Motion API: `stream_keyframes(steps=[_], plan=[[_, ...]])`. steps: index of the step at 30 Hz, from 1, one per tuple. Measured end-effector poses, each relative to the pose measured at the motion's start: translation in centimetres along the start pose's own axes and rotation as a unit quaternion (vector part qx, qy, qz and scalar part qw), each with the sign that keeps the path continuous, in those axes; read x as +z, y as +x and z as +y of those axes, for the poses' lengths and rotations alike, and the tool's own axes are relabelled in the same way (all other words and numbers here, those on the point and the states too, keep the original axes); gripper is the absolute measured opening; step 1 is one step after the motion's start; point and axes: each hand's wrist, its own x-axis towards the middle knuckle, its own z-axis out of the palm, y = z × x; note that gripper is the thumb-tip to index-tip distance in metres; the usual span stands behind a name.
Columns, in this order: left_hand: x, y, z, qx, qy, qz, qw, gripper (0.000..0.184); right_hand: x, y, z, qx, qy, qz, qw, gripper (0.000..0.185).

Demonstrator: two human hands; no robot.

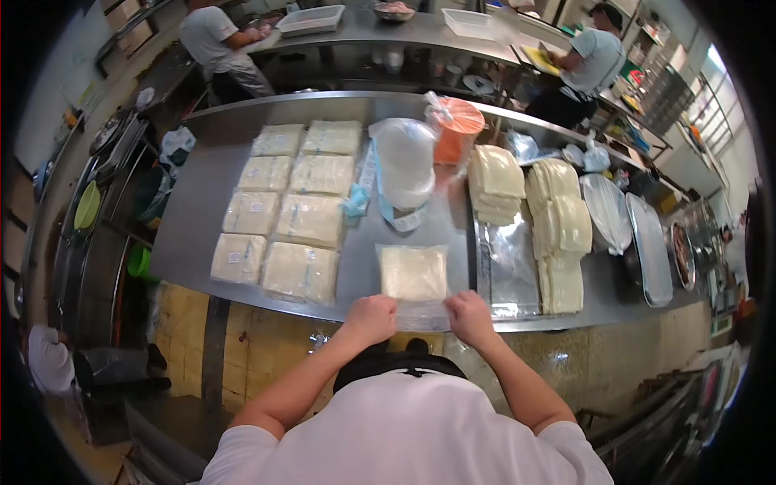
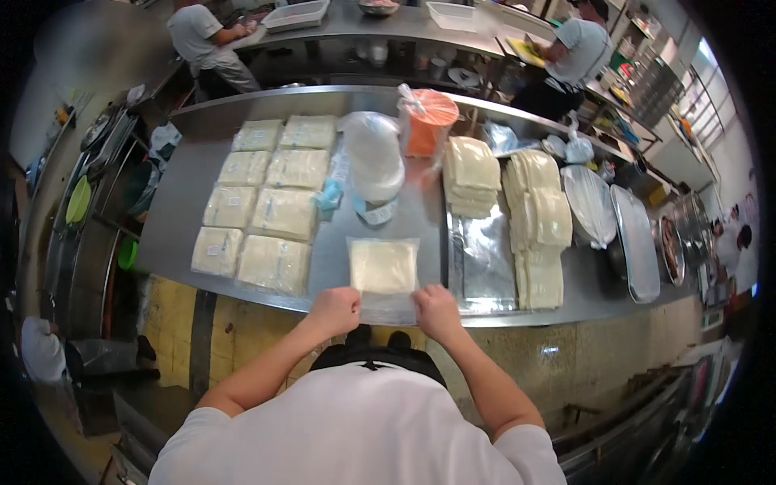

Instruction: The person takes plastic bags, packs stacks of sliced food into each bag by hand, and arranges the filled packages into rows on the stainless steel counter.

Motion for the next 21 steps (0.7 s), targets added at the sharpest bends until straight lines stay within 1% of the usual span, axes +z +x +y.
stream_keyframes(steps=[1,2,3,4,5,6,8,9,11,12,14,15,17,18,20,21], plan=[[0.1,-0.8,-0.3,-0.003,0.034,-0.086,0.996,0.012,0.0,-1.5,0.0,0.043,0.021,-0.107,0.993,0.016],[0.0,-1.3,-0.6,-0.006,0.071,-0.169,0.983,0.014,-0.1,-2.5,0.2,0.078,0.025,-0.151,0.985,0.018],[-0.6,-1.7,-0.5,-0.045,0.045,-0.262,0.963,0.019,-1.0,-2.9,-0.9,0.11,0.031,-0.194,0.974,0.021],[-1.0,-1.6,0.1,-0.05,0.026,-0.241,0.969,0.022,-2.2,-3.1,-2.1,0.141,0.037,-0.237,0.961,0.024],[-1.5,-1.4,0.5,-0.055,0.007,-0.219,0.974,0.026,-3.8,-1.7,-3.0,0.127,-0.003,-0.251,0.959,0.042],[-1.8,-1.2,0.8,-0.061,-0.011,-0.199,0.978,0.029,-3.6,-0.6,-3.1,0.115,0.032,-0.205,0.971,0.047],[0.4,1.2,-0.1,0.017,-0.026,-0.063,0.998,0.039,-1.9,1.1,-3.0,0.087,0.101,-0.108,0.985,0.057],[1.9,2.5,-1.0,0.056,-0.033,0.007,0.998,0.044,0.2,2.2,-2.2,0.073,0.04,-0.126,0.989,0.06],[5.3,4.4,-4.0,0.043,0.093,0.0,0.995,0.051,4.9,3.9,0.2,0.045,-0.082,-0.161,0.983,0.066],[6.2,4.8,-4.8,0.035,0.155,-0.003,0.987,0.054,5.6,4.2,1.0,0.063,-0.095,-0.172,0.979,0.065],[6.3,3.8,-6.0,0.0,0.157,-0.007,0.988,0.058,6.3,4.8,2.1,0.094,-0.122,-0.194,0.969,0.065],[6.1,3.6,-6.5,-0.017,0.16,-0.007,0.987,0.061,6.3,4.7,2.1,0.083,-0.133,-0.182,0.971,0.066],[4.0,2.1,-4.8,-0.048,0.165,-0.049,0.984,0.061,6.3,3.4,2.0,0.066,-0.155,-0.163,0.972,0.067],[3.6,1.3,-4.0,-0.067,0.165,-0.07,0.981,0.062,5.9,3.0,2.1,0.066,-0.151,-0.177,0.97,0.067],[5.7,-0.8,-4.3,-0.073,0.164,-0.017,0.984,0.062,5.3,1.7,2.1,0.071,-0.139,-0.205,0.966,0.068],[6.3,-1.0,-4.4,-0.075,0.166,0.016,0.983,0.062,5.2,2.1,2.2,0.08,-0.132,-0.183,0.971,0.067]])
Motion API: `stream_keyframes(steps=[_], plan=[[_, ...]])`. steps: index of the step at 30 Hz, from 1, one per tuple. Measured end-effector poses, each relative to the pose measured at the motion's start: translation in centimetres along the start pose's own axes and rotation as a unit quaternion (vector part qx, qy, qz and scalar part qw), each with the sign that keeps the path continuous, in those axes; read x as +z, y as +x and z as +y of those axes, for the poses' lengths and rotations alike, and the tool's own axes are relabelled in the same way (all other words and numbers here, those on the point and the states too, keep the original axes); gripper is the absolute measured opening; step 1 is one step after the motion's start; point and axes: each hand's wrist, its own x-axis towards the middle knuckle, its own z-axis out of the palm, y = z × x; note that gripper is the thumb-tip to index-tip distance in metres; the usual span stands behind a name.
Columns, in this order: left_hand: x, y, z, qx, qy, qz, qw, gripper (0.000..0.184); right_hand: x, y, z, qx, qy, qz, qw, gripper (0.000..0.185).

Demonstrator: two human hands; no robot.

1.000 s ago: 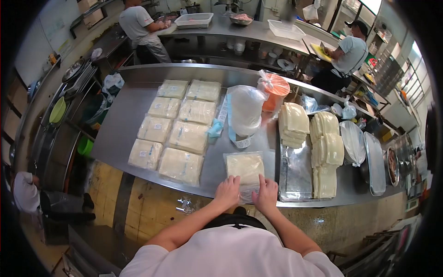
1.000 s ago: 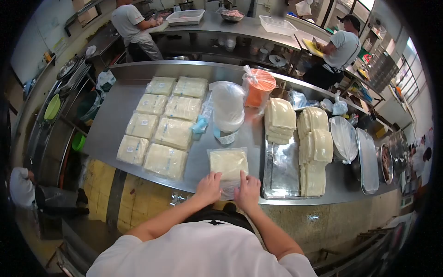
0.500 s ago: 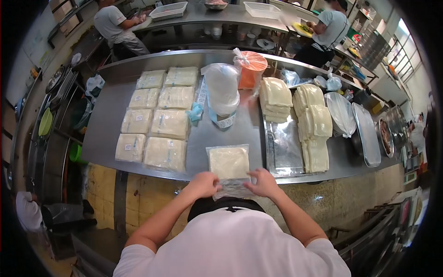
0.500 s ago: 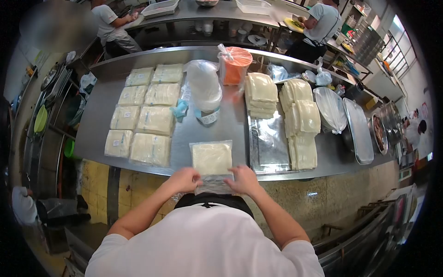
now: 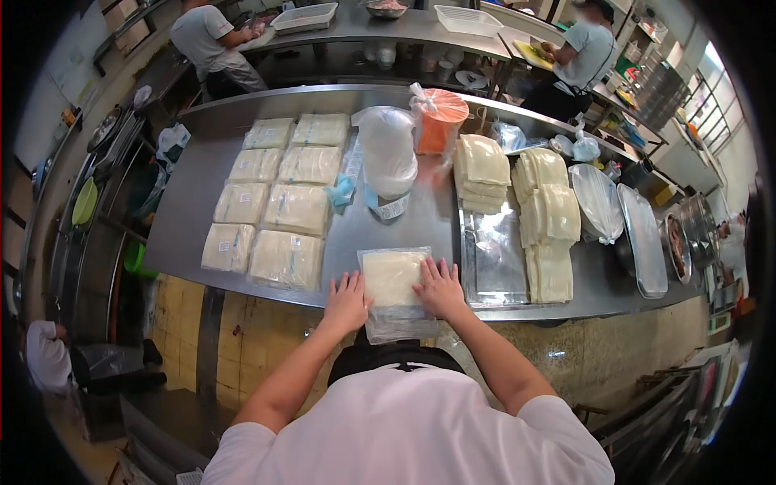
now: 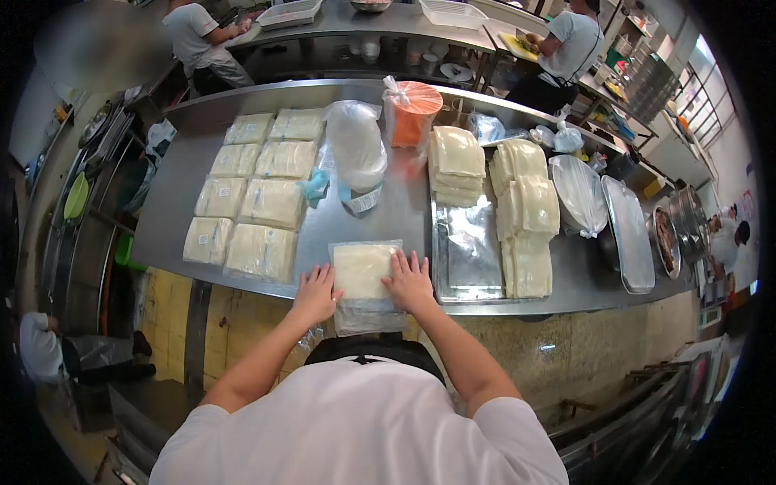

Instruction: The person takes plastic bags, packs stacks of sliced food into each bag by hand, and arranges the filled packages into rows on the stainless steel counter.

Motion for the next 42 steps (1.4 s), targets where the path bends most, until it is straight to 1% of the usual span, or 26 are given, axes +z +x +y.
stream_keyframes(steps=[2,5,6,8,9,11,14,16,17,18,19,20,21,22,23,24,25,26,27,30,33,34,37,38,41,42], plan=[[-2.6,-1.7,1.6,-0.051,-0.09,-0.02,0.994,0.058,0.1,-0.1,-0.3,0.024,0.025,0.034,0.999,0.065],[-4.0,-3.0,3.5,-0.184,-0.154,-0.103,0.965,0.052,-5.9,-3.3,-2.0,0.15,0.168,-0.088,0.97,0.053],[-3.7,-3.8,3.9,-0.239,-0.164,-0.141,0.947,0.051,-5.0,-3.9,-1.5,0.152,0.191,-0.104,0.964,0.05],[2.9,-4.4,2.1,-0.289,-0.33,-0.171,0.882,0.05,-1.6,-6.1,0.2,0.154,0.234,-0.137,0.95,0.046],[5.1,-4.4,1.5,-0.31,-0.408,-0.182,0.839,0.05,-0.1,-6.8,0.5,0.203,0.361,-0.17,0.894,0.042],[5.8,-4.8,2.0,-0.343,-0.603,-0.191,0.695,0.044,2.9,-7.8,1.3,0.291,0.585,-0.224,0.723,0.035],[7.2,-5.1,1.6,-0.304,-0.82,-0.14,0.464,0.038,6.7,-7.7,4.0,0.24,0.77,-0.261,0.531,0.018],[2.7,-4.9,3.3,-0.239,-0.911,-0.1,0.32,0.033,3.8,-6.7,3.5,0.232,0.851,-0.223,0.415,0.018],[2.4,-4.4,3.7,-0.194,-0.911,-0.089,0.353,0.033,1.4,-6.0,3.0,0.227,0.885,-0.203,0.353,0.019],[2.1,-3.8,4.3,-0.147,-0.908,-0.077,0.384,0.033,-0.4,-5.2,2.5,0.221,0.89,-0.166,0.362,0.031],[2.2,-3.3,4.9,-0.099,-0.902,-0.065,0.414,0.033,-0.5,-4.0,2.9,0.225,0.882,-0.155,0.385,0.034],[2.5,-2.8,5.8,-0.061,-0.749,-0.044,0.658,0.04,-0.3,-2.9,3.3,0.228,0.873,-0.143,0.408,0.037],[2.1,-2.3,6.5,0.013,-0.627,-0.033,0.779,0.043,0.1,-2.1,3.5,0.232,0.863,-0.131,0.429,0.04],[1.2,-1.8,7.1,0.087,-0.482,-0.023,0.872,0.046,0.6,-1.5,3.6,0.235,0.846,-0.106,0.466,0.044],[0.4,-1.3,7.4,0.159,-0.321,-0.012,0.934,0.048,1.2,-1.4,3.6,0.227,0.781,-0.079,0.576,0.045],[0.4,-0.5,7.4,0.207,-0.181,-0.006,0.962,0.06,1.7,-1.4,3.5,0.215,0.701,-0.049,0.678,0.046],[1.1,0.0,7.1,0.205,-0.131,0.003,0.97,0.065,2.2,-1.3,3.5,0.198,0.608,-0.018,0.769,0.047],[1.8,0.6,6.9,0.203,-0.082,0.014,0.976,0.07,3.0,-1.5,3.1,0.182,0.502,0.061,0.843,0.052],[2.3,1.1,6.8,0.2,-0.034,0.024,0.979,0.075,2.6,-1.5,2.7,0.189,0.477,0.047,0.857,0.054],[2.0,1.6,7.0,0.184,-0.01,0.015,0.983,0.082,1.7,-1.4,0.7,0.211,0.398,0.025,0.893,0.057],[1.6,1.9,6.5,0.19,-0.016,0.001,0.982,0.082,2.1,-0.1,-0.3,0.259,0.368,0.005,0.893,0.052],[1.8,2.2,6.0,0.201,-0.007,-0.003,0.98,0.087,2.7,0.6,-0.3,0.255,0.382,0.0,0.888,0.041],[2.4,2.5,4.2,0.222,-0.045,0.004,0.974,0.095,0.3,1.0,-1.4,0.304,0.532,-0.116,0.782,0.03],[2.5,2.8,3.3,0.239,-0.064,0.014,0.969,0.097,-0.1,1.1,-2.4,0.287,0.564,-0.085,0.769,0.023],[3.7,3.4,0.0,0.263,-0.25,0.088,0.928,0.09,-2.1,2.2,-5.7,0.259,0.633,-0.077,0.726,0.021],[2.8,3.6,-1.2,0.271,-0.329,0.138,0.894,0.087,-5.1,2.8,-8.1,0.261,0.643,-0.089,0.714,0.016]])
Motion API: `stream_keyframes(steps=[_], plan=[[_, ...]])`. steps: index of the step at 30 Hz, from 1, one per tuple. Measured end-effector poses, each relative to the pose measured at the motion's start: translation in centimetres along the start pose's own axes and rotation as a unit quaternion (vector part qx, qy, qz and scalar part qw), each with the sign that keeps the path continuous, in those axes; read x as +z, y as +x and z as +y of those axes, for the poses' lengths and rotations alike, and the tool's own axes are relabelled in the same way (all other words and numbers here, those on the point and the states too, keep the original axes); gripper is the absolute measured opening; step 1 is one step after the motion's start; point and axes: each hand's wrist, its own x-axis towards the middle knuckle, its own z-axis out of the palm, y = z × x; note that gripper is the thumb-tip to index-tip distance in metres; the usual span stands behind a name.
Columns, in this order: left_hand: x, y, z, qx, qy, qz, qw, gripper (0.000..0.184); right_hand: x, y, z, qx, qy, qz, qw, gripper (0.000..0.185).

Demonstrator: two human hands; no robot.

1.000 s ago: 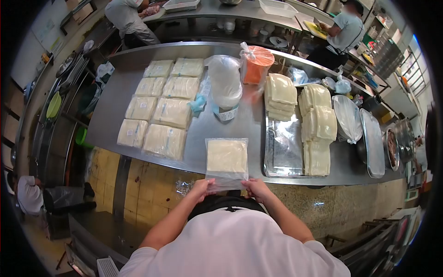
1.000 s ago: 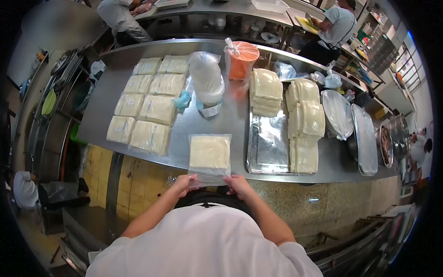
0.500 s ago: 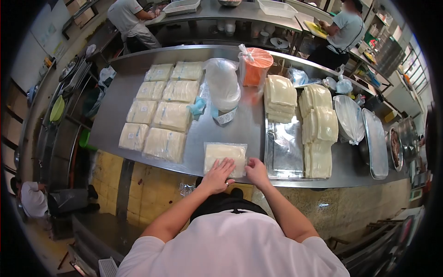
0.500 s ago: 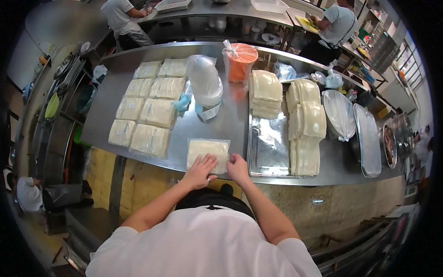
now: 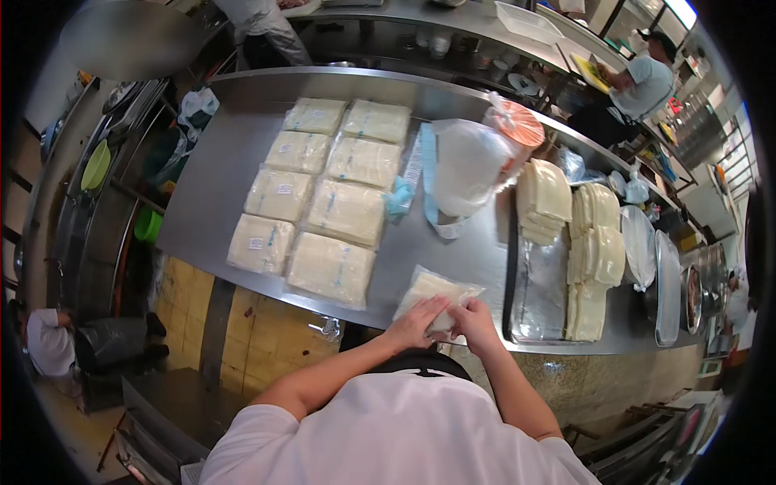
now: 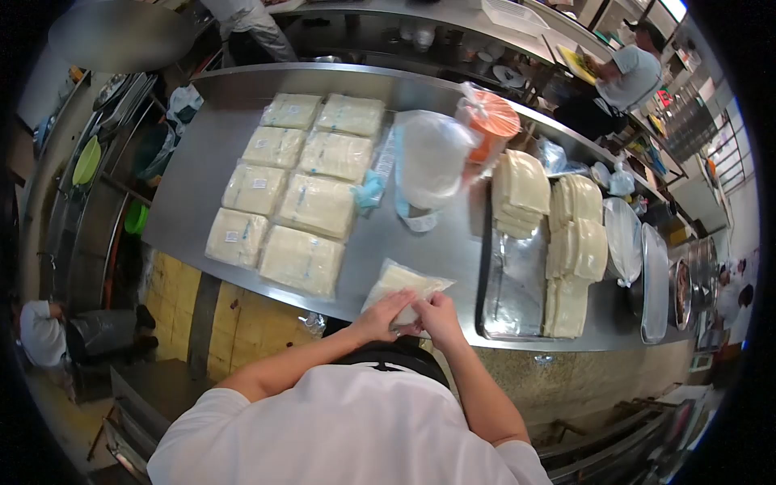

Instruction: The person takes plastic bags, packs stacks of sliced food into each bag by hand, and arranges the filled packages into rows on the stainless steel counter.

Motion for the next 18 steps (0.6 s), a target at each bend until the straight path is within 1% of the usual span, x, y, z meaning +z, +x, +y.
stream_keyframes(steps=[1,3,4,5,7,8,9,11,12,13,15,16,18], plan=[[-1.9,-0.2,-0.1,-0.077,-0.059,-0.003,0.995,0.085,2.0,-0.9,-2.4,-0.016,0.015,-0.016,1.0,0.015],[-6.3,-0.3,0.5,-0.228,-0.176,-0.004,0.958,0.08,5.9,-1.7,-6.5,-0.047,0.043,-0.051,0.997,0.013],[-8.5,0.2,1.0,-0.211,-0.2,0.073,0.954,0.06,7.1,-1.5,-8.1,-0.057,0.037,-0.081,0.994,0.012],[-9.9,0.3,0.3,-0.267,-0.25,0.084,0.927,0.053,8.5,-1.0,-9.7,-0.107,0.008,-0.072,0.992,0.013],[-12.7,0.0,-0.7,-0.376,-0.346,0.102,0.853,0.042,11.1,0.0,-12.3,-0.203,-0.049,-0.055,0.976,0.016],[-14.4,-0.1,-1.0,-0.436,-0.473,0.098,0.759,0.041,11.3,1.5,-12.6,-0.247,-0.091,-0.048,0.964,0.025],[-16.1,-0.4,-1.1,-0.422,-0.559,0.115,0.704,0.044,12.5,2.1,-13.4,-0.255,-0.136,-0.013,0.957,0.027],[-19.2,-1.3,-1.8,-0.377,-0.711,0.144,0.576,0.052,14.8,2.8,-15.1,-0.274,-0.221,0.056,0.934,0.032],[-20.9,-2.1,-2.4,-0.374,-0.746,0.114,0.538,0.061,15.8,3.4,-15.3,-0.265,-0.23,0.057,0.935,0.051],[-21.9,-2.9,-2.9,-0.358,-0.774,0.13,0.506,0.062,16.5,4.2,-14.8,-0.232,-0.168,0.016,0.958,0.053],[-23.8,-4.0,-4.0,-0.319,-0.824,0.161,0.44,0.066,17.4,6.0,-13.1,-0.16,-0.043,-0.067,0.984,0.057],[-25.3,-4.3,-4.1,-0.285,-0.838,0.176,0.43,0.066,18.4,6.1,-12.6,-0.105,0.035,-0.143,0.984,0.062],[-28.3,-4.9,-4.4,-0.217,-0.862,0.208,0.409,0.067,21.5,5.0,-12.2,-0.022,0.079,-0.213,0.974,0.059]])
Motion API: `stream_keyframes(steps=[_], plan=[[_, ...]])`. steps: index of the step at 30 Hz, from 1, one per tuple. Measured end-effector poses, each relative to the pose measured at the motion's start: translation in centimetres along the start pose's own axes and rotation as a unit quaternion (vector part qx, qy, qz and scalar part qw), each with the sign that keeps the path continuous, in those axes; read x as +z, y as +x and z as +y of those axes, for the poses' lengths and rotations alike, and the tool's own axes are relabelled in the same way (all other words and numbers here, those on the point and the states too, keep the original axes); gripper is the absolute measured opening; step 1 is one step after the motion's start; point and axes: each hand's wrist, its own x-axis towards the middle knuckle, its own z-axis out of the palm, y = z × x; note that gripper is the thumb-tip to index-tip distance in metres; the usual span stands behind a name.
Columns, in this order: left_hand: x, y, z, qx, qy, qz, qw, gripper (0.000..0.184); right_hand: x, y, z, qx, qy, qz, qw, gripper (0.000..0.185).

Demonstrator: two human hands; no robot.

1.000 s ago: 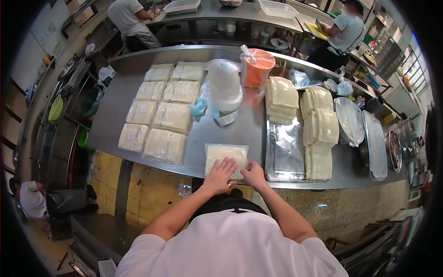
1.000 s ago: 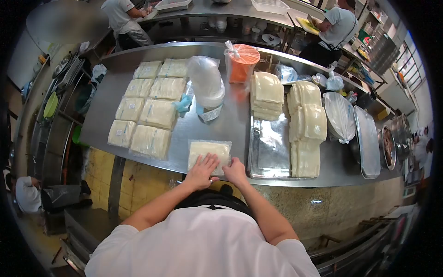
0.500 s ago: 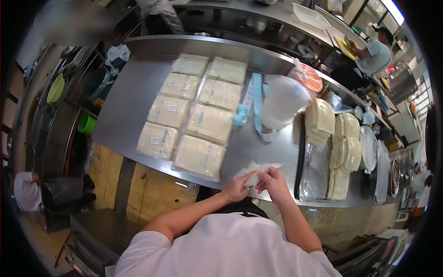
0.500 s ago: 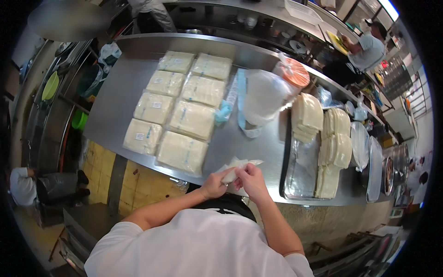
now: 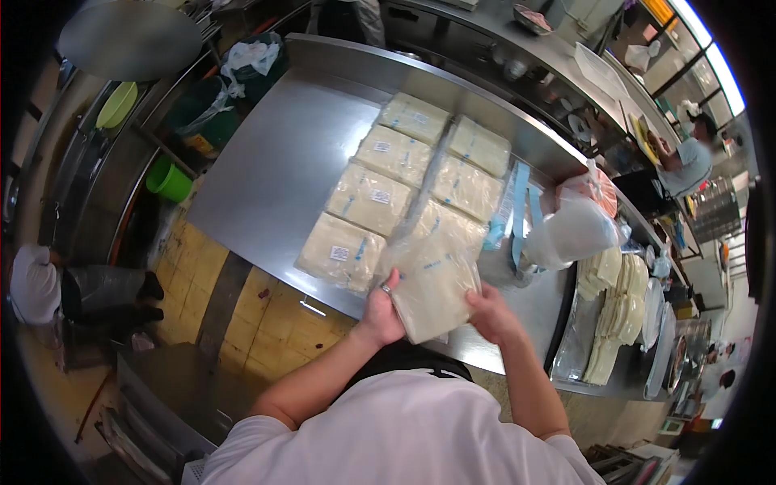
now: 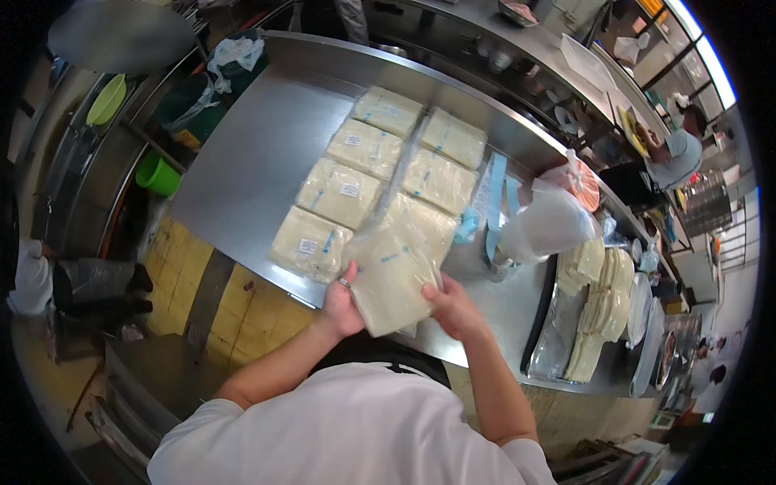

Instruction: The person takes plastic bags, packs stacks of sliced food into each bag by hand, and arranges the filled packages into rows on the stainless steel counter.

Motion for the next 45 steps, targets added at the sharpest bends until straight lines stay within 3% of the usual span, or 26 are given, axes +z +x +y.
stream_keyframes(steps=[1,7,10,13,14,19,22,26,29,32,35,36,37,41,43,45], plan=[[0.0,-0.5,1.1,0.033,0.012,0.015,0.999,0.067,2.0,0.3,0.4,0.04,0.033,-0.03,0.998,0.058],[-0.8,-3.9,9.4,0.192,0.065,0.153,0.967,0.058,9.9,8.4,0.4,0.004,-0.055,-0.006,0.998,0.049],[-4.9,-5.6,13.2,0.282,0.182,0.253,0.907,0.045,11.0,13.6,1.9,0.027,-0.148,0.002,0.989,0.04],[-8.4,-7.2,15.3,0.232,0.354,0.409,0.808,0.032,11.2,17.5,4.0,0.059,-0.296,0.052,0.952,0.033],[-8.8,-7.3,15.3,0.245,0.355,0.41,0.804,0.024,11.1,18.3,4.5,0.042,-0.307,0.057,0.949,0.033],[-9.5,-7.4,16.5,0.273,0.432,0.409,0.756,0.019,11.2,18.5,5.9,-0.036,-0.31,0.062,0.948,0.036],[-11.4,-6.9,17.4,0.299,0.481,0.407,0.717,0.019,11.8,18.3,5.2,0.04,-0.432,0.082,0.897,0.044],[-11.7,-7.2,18.3,0.243,0.538,0.429,0.684,0.025,12.4,16.7,5.7,-0.084,-0.476,0.124,0.867,0.053],[-5.9,-7.6,16.1,0.29,0.746,0.48,0.359,0.035,11.2,16.4,7.3,-0.178,-0.512,0.13,0.83,0.058],[-3.6,-6.4,13.8,0.359,0.831,0.313,0.286,0.045,11.6,13.9,6.8,-0.227,-0.516,0.117,0.817,0.052],[-2.5,-4.2,10.4,0.286,0.894,0.193,0.285,0.044,10.8,11.5,6.7,-0.253,-0.502,0.095,0.822,0.042],[-4.6,-3.5,9.9,0.2,0.921,0.199,0.266,0.043,10.1,10.6,6.4,-0.276,-0.504,0.09,0.814,0.039],[-3.7,-2.8,8.8,0.201,0.916,0.187,0.292,0.042,9.4,9.4,6.0,-0.296,-0.506,0.087,0.805,0.036],[0.0,0.4,4.0,0.205,0.89,0.102,0.395,0.036,5.9,4.8,2.9,-0.217,-0.434,0.128,0.865,0.019],[2.2,2.8,1.8,0.19,0.87,0.032,0.454,0.036,3.7,2.6,0.8,-0.266,-0.429,0.19,0.842,0.013],[4.3,5.4,-0.5,0.186,0.86,-0.027,0.474,0.032,0.8,0.8,-1.5,-0.341,-0.43,0.241,0.8,0.014]])
